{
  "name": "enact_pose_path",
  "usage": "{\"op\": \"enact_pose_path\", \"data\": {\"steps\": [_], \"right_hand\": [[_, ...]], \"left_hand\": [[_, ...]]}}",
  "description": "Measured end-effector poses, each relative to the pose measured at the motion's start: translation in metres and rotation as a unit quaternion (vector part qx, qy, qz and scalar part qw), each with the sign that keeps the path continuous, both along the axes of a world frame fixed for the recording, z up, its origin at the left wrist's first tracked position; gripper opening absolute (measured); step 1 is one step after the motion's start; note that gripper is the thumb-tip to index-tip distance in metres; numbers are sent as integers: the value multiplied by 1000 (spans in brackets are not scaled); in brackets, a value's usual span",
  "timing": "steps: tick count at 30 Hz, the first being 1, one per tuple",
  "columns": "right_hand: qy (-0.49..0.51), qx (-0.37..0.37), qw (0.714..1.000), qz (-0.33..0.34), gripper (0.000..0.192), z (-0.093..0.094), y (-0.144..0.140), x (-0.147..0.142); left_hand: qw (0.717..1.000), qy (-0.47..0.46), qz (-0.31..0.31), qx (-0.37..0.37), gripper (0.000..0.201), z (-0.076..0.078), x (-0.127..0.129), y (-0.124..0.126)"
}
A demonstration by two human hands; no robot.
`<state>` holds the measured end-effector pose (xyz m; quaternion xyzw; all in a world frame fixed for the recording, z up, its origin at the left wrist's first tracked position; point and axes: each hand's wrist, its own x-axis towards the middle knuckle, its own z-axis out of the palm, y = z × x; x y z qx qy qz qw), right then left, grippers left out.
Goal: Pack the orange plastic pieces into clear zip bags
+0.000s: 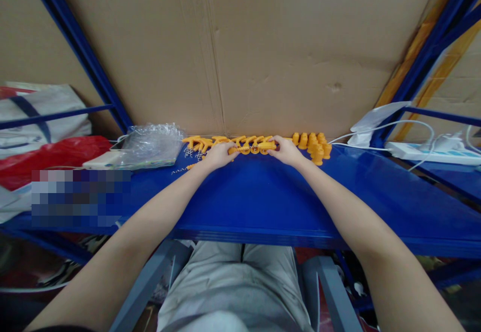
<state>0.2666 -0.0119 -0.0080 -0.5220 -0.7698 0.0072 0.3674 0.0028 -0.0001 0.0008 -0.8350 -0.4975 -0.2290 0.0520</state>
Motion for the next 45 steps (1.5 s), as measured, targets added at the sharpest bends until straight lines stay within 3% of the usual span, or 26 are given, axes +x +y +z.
{"op": "enact_pose_path", "data": {"steps": [9, 20, 23, 27, 32, 39, 45], "right_hand": [[-8, 17, 998, 54, 33, 1, -4, -9], [-16, 19, 997, 77, 39, 1, -1, -6], [23, -8, 994, 110, 46, 0, 3, -3], [118, -76, 980, 142, 39, 2, 5, 0], [184, -188, 955, 139, 32, 12, -5, -4], [244, -234, 935, 104, 44, 22, -17, -15], [253, -248, 926, 133, 36, 20, -16, -10]], "left_hand": [[996, -30, -69, 42, 23, -1, 8, -4], [997, -19, -60, 39, 25, 1, 7, -6], [998, -10, -49, 39, 23, 2, 6, -6], [997, -7, -62, 50, 21, 1, 4, -3], [993, -18, -90, 70, 22, -1, 2, 1], [993, -21, -95, 72, 24, 1, 3, -2], [994, -34, -80, 59, 23, 2, 4, -2]]}}
